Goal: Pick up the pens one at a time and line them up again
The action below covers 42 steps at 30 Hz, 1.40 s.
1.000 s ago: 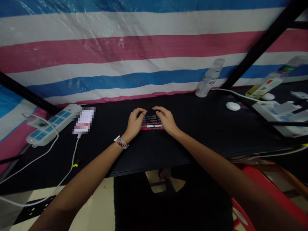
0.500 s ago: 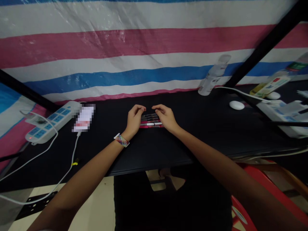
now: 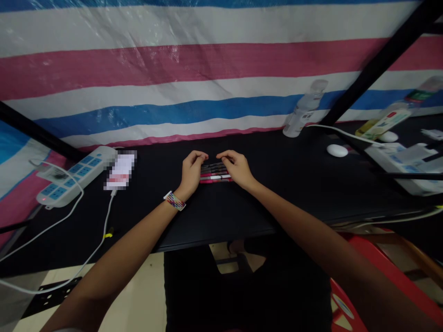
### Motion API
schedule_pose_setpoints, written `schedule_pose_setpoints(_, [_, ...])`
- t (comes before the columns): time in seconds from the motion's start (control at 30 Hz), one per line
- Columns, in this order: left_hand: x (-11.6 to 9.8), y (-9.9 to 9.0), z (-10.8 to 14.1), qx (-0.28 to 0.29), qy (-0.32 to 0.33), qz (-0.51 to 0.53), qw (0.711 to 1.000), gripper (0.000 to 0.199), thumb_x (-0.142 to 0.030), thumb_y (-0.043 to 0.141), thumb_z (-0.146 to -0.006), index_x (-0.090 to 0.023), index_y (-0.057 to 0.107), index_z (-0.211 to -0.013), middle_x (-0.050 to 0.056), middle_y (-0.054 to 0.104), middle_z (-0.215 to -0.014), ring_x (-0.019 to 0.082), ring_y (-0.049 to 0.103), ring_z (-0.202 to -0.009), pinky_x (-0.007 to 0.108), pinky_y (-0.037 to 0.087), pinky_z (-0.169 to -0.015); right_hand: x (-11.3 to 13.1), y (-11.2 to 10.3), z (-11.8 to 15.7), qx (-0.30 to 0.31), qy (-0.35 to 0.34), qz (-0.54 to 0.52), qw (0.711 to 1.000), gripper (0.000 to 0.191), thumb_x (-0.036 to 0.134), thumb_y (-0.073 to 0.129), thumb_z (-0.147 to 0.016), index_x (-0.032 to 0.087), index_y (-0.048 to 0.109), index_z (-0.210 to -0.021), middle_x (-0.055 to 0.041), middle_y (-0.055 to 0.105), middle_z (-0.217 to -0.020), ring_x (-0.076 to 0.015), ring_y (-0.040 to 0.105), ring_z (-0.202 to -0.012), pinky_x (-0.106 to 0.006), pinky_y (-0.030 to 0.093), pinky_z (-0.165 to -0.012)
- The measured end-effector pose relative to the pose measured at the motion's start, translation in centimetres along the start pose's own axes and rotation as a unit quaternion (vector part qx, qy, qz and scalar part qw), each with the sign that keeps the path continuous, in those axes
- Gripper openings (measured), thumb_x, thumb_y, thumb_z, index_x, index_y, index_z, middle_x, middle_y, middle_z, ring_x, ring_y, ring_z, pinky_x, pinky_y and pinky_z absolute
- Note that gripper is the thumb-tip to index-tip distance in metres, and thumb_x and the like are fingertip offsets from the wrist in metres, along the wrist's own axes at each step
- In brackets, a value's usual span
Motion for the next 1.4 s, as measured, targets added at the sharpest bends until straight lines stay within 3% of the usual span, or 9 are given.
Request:
schedule_pose_setpoints(0.27, [-0.1,0.0,0.0,-0.002,0.000,0.000,1.000,0.016,-0.022,0.060,-0.096,-0.022,0.073,-0.086,0.005,0.075,-0.094,0.023,0.069,-0.098,0.037,0.055,-0.095,-0.2,0.0,-0.2,-0.003,0.007,-0.063,0.998,0.023,0.016,0.062,-0.092,0.025,0.084,-0.094,-0.0057,0.084,-0.110,-0.0259,0.079,-0.109,-0.047,0.060,-0.107])
schedule_pose_setpoints(0.53, [-0.2,-0.1,-0.2,-0.005,0.012,-0.008,1.000,0.016,-0.023,0.059,-0.095,-0.023,0.072,-0.085,0.006,0.075,-0.094,0.023,0.070,-0.098,0.038,0.054,-0.096,-0.1,-0.3,-0.2,0.005,0.015,-0.084,0.996,0.034,0.008,0.054,-0.085,0.026,0.082,-0.091,-0.0035,0.086,-0.114,-0.0261,0.079,-0.119,-0.050,0.056,-0.117])
schedule_pose_setpoints(0.87, [-0.4,-0.2,-0.2,-0.001,0.022,-0.019,1.000,0.016,-0.022,0.060,-0.095,-0.024,0.072,-0.085,0.005,0.076,-0.093,0.024,0.071,-0.098,0.040,0.055,-0.098,0.0,-0.2,-0.3,0.009,0.019,-0.086,0.996,0.036,0.007,0.053,-0.082,0.027,0.082,-0.088,-0.0028,0.086,-0.114,-0.0262,0.079,-0.118,-0.052,0.058,-0.116])
schedule_pose_setpoints(1.07, [0.2,-0.6,-0.4,-0.010,-0.001,0.022,1.000,0.016,-0.023,0.061,-0.095,-0.024,0.073,-0.084,0.006,0.076,-0.094,0.024,0.072,-0.100,0.041,0.057,-0.102,0.3,-0.5,-0.2,0.004,0.016,-0.074,0.997,0.027,0.011,0.060,-0.085,0.026,0.082,-0.086,-0.0049,0.085,-0.107,-0.0273,0.080,-0.112,-0.049,0.061,-0.108])
schedule_pose_setpoints(1.23, [0.8,-0.6,-0.6,-0.011,-0.014,0.057,0.998,0.019,-0.026,0.057,-0.098,-0.023,0.070,-0.086,0.007,0.076,-0.097,0.023,0.074,-0.103,0.040,0.059,-0.107,2.7,-0.5,0.5,0.017,-0.059,0.025,0.998,0.023,0.015,0.062,-0.094,0.027,0.080,-0.087,-0.0053,0.084,-0.106,-0.0278,0.077,-0.109,-0.050,0.059,-0.107])
schedule_pose_setpoints(1.4, [1.0,-0.7,-0.6,-0.012,-0.019,0.080,0.997,0.023,-0.029,0.054,-0.103,-0.024,0.071,-0.088,0.008,0.078,-0.099,0.023,0.075,-0.103,0.041,0.060,-0.108,5.7,0.6,2.2,0.085,-0.178,0.079,0.977,0.023,0.019,0.063,-0.099,0.029,0.078,-0.086,-0.0063,0.082,-0.107,-0.0309,0.072,-0.118,-0.055,0.057,-0.110])
Point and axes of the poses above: each hand's wrist, its own z-axis away from the middle knuckle, its own y-axis out of the palm, x = y × z, the point moved 8 cm from there along -z, towards the middle knuckle
